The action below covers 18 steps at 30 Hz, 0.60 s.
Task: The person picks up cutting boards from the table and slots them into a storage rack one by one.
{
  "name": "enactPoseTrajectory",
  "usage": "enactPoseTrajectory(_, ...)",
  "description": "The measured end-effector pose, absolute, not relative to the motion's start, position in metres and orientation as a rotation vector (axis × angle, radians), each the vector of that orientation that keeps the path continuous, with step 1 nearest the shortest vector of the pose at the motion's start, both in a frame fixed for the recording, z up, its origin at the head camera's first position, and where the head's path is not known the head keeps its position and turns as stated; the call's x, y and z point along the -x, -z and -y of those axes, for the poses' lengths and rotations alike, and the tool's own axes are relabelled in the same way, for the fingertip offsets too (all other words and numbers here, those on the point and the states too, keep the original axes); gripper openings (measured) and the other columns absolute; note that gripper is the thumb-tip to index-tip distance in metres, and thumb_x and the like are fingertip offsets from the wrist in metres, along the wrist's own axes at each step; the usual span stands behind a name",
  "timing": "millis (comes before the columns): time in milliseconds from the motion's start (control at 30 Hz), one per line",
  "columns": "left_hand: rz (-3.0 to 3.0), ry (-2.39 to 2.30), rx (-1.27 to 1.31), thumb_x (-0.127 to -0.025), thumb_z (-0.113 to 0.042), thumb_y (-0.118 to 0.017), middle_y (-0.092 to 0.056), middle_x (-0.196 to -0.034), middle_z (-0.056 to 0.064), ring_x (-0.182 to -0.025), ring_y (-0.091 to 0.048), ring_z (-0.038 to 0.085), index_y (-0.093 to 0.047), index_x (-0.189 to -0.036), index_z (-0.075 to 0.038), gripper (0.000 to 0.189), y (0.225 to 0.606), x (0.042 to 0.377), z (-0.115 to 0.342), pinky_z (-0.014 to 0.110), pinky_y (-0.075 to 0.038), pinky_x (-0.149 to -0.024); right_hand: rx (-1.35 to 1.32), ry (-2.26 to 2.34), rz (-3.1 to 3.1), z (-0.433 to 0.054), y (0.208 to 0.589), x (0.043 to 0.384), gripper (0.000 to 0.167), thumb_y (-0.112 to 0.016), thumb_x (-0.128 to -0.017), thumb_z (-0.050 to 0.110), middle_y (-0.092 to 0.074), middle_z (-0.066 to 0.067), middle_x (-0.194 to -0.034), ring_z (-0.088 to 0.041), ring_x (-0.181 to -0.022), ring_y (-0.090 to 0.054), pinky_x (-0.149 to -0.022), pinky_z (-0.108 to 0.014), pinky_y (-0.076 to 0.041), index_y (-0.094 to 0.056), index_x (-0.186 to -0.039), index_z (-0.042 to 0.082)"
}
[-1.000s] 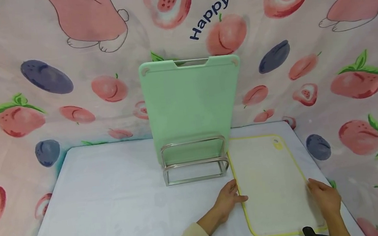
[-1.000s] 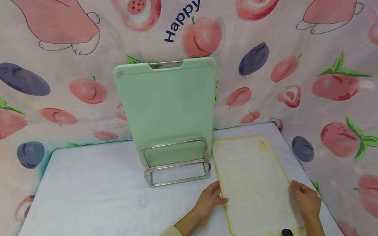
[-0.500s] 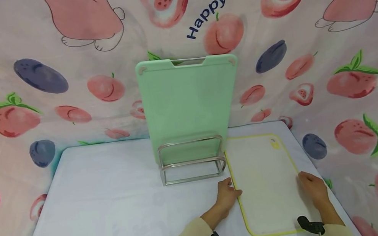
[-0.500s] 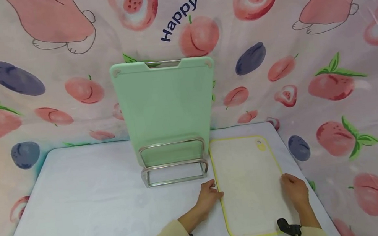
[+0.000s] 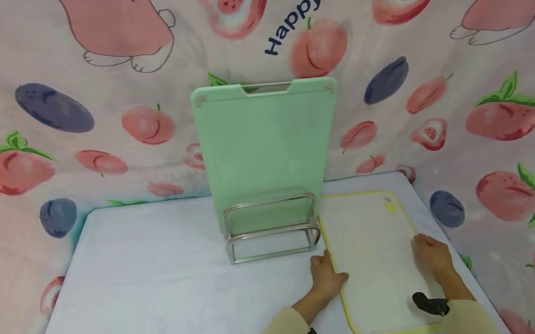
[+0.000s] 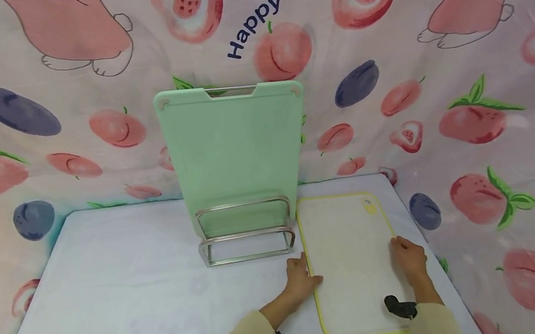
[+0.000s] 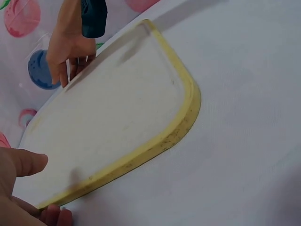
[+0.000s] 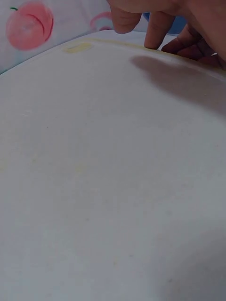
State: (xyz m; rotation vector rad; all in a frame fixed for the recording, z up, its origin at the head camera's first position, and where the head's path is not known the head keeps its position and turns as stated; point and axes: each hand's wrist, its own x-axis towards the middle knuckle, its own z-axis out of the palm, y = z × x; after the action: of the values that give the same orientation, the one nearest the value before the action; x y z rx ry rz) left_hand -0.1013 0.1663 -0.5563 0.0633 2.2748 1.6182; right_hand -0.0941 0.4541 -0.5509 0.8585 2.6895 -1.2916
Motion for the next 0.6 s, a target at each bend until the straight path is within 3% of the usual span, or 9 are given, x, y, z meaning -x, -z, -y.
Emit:
enactPoseTrajectory(300, -2.096, -1.709, 0.015, -0.077, -0.004, -0.073, -0.032, -0.118, 0.022, -0.115, -0.029, 0.036, -0.028, -0.143, 0.013, 0.082, 0.546, 0.102, -0.163, 0.042, -0.033, -0.098, -0.931, 1.287, -2.609, -0.448, 0.546, 0.101, 0.066, -0.032, -0.101, 0.041, -0.027, -0.031, -0.147, -0.048, -0.135, -0.02, -0.108, -0.056, -0.023, -0.029, -0.145, -0.008)
enactPoseTrajectory(433, -1.965, -1.783, 0.1, -0.074, -0.006, -0.076, -0.024, -0.132, 0.03, -0.127, -0.019, 0.043, -0.027, -0.144, 0.012, 0.087, 0.542, 0.103, -0.164, 0.049, -0.024, -0.106, -0.958, 1.394, -2.584, -0.447, 0.545, 0.103, 0.066, -0.032, -0.101, 0.04, -0.027, -0.03, -0.148, -0.046, -0.136, -0.022, -0.109, -0.053, -0.023, -0.03, -0.143, -0.01)
enactPoseTrajectory(600, -1.807, -1.859, 0.179, -0.073, -0.003, -0.076, -0.013, -0.142, 0.035, -0.133, -0.019, 0.045, -0.031, -0.142, 0.014, 0.084, 0.535, 0.104, -0.162, 0.05, -0.022, -0.109, -1.065, 1.49, -2.547, -0.445, 0.543, 0.102, 0.063, -0.032, -0.1, 0.037, -0.028, -0.029, -0.148, -0.045, -0.136, -0.024, -0.108, -0.052, -0.027, -0.032, -0.144, -0.008)
